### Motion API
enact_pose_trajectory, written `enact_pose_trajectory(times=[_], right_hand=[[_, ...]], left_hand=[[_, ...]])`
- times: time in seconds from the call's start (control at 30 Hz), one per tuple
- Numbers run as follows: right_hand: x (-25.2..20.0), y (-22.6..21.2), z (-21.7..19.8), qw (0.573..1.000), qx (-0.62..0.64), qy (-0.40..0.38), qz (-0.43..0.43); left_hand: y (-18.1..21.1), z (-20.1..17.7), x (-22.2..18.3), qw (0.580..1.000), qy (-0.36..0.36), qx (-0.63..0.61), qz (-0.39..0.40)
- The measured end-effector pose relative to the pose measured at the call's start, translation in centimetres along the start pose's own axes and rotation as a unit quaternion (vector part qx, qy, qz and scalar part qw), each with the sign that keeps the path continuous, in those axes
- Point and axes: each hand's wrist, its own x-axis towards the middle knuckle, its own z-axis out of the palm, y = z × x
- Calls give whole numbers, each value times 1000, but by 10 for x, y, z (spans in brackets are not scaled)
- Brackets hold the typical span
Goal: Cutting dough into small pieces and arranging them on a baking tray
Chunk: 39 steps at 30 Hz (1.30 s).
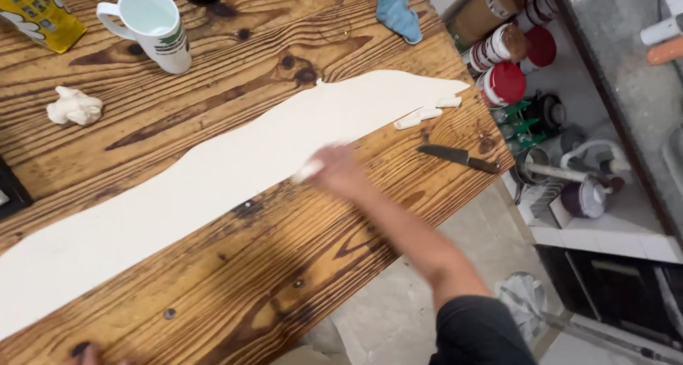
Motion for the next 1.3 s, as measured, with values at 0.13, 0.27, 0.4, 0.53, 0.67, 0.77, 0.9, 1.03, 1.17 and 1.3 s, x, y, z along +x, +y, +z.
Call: enact_pose_trajectory(times=[0.13, 0.27, 0.4, 0.53, 0.67, 0.77, 0.9, 1.03, 1.17, 1.3], right_hand=[[-97, -219, -111, 974, 138, -181, -25], [-117, -291, -10, 912, 188, 6, -364], [-109, -296, -3, 840, 418, 3, -346], [-79, -274, 28, 907, 241, -29, -345], [-116, -260, 29, 935, 116, 82, -326], [-144, -273, 30, 952, 90, 94, -276], [-141, -298, 56, 954, -4, 161, -253], [-87, -344, 30, 950, -55, 214, -221], [-106, -354, 11, 989, -22, 66, -129], [-150, -296, 43, 974, 92, 52, -200]], left_hand=[[-9, 114, -9, 997, -47, -3, -60], [-7, 171, -4, 971, 83, -215, 62], [-23, 200, -5, 989, 53, -137, 18], [7, 146, 15, 938, 189, -248, 150], [-31, 120, -10, 965, 104, -142, 195], [-83, 120, -32, 969, 114, -112, 190], [-87, 111, -14, 972, 162, 16, 169], [-70, 93, 65, 933, 292, -14, 209], [-76, 100, 45, 963, 223, -20, 147], [-114, 108, -28, 962, 168, -88, 198]])
